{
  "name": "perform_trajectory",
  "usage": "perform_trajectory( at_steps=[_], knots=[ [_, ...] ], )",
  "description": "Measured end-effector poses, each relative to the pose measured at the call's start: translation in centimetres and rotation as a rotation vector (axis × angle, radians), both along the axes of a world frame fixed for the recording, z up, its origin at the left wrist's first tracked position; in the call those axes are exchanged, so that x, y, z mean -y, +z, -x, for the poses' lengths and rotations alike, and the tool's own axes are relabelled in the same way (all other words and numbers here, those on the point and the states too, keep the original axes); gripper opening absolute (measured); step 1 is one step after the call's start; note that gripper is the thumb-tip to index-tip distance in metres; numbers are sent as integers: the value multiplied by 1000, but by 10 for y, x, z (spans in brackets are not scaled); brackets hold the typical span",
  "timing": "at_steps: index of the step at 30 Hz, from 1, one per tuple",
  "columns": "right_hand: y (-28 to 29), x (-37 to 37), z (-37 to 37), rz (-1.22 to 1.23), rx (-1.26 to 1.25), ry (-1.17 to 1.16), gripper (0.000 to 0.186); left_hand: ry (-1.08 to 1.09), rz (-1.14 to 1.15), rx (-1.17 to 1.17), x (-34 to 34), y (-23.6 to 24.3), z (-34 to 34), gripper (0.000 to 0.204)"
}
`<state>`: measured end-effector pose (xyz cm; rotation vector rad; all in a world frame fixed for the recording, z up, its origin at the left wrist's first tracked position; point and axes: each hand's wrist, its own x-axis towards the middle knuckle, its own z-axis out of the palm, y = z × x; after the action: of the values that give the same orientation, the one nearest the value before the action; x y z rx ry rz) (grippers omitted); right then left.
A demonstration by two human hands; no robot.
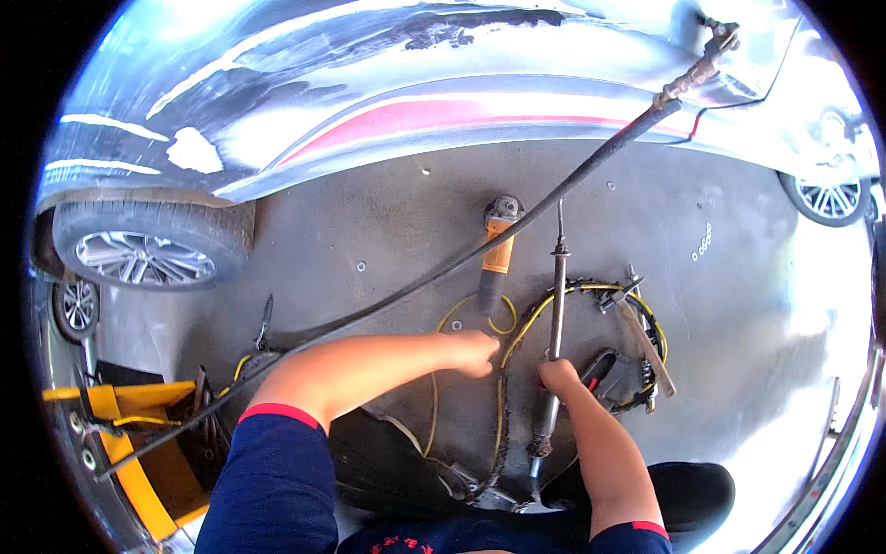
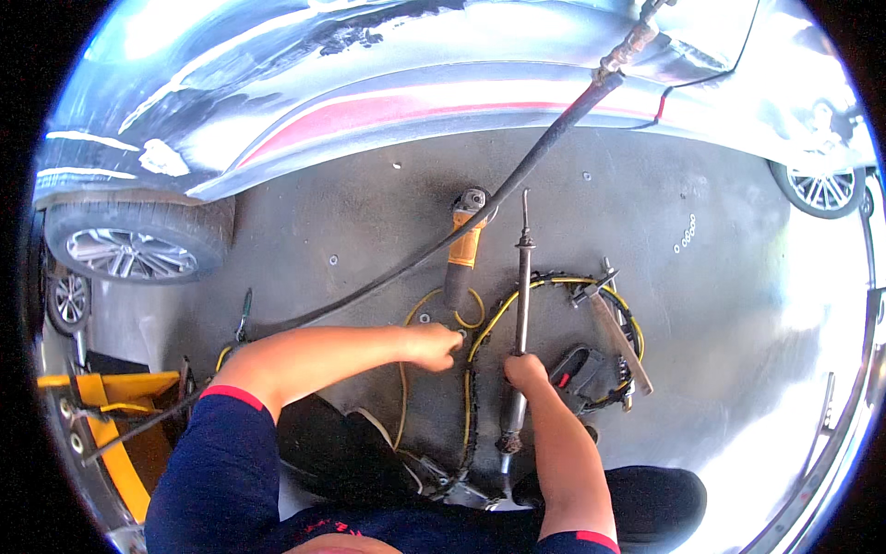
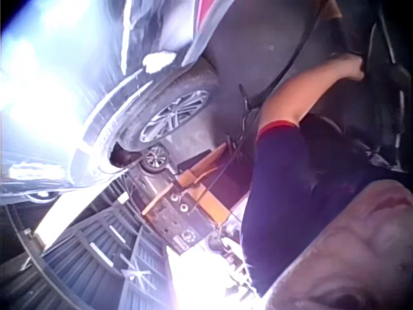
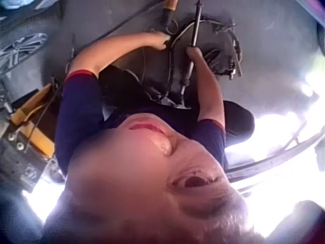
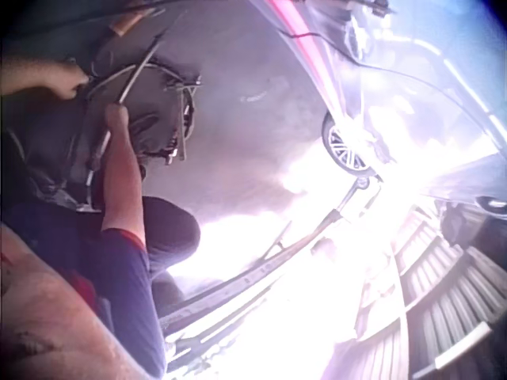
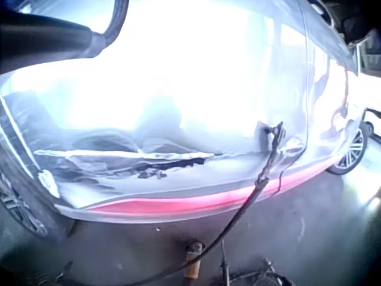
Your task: The person attaches washers to the surface of a dented car door using a spot welder, pulls the washers with a slide hammer to straighten the dent, and uses a screwdriver to lever specific points.
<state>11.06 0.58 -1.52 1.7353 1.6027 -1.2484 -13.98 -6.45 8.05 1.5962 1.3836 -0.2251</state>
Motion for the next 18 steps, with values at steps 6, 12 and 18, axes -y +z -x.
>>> perform_trajectory(
  at_steps=[6,12,18],
  knots=[
    [65,6,3,-33,135,14,51,-83,6,134,0,-5,-24,37],
    [39,21,-11,-27,160,70,51,-238,92,55,28,-11,3,36],
    [45,35,-40,-56,-113,-212,36,-165,-32,78,14,33,17,35]
  ],
)
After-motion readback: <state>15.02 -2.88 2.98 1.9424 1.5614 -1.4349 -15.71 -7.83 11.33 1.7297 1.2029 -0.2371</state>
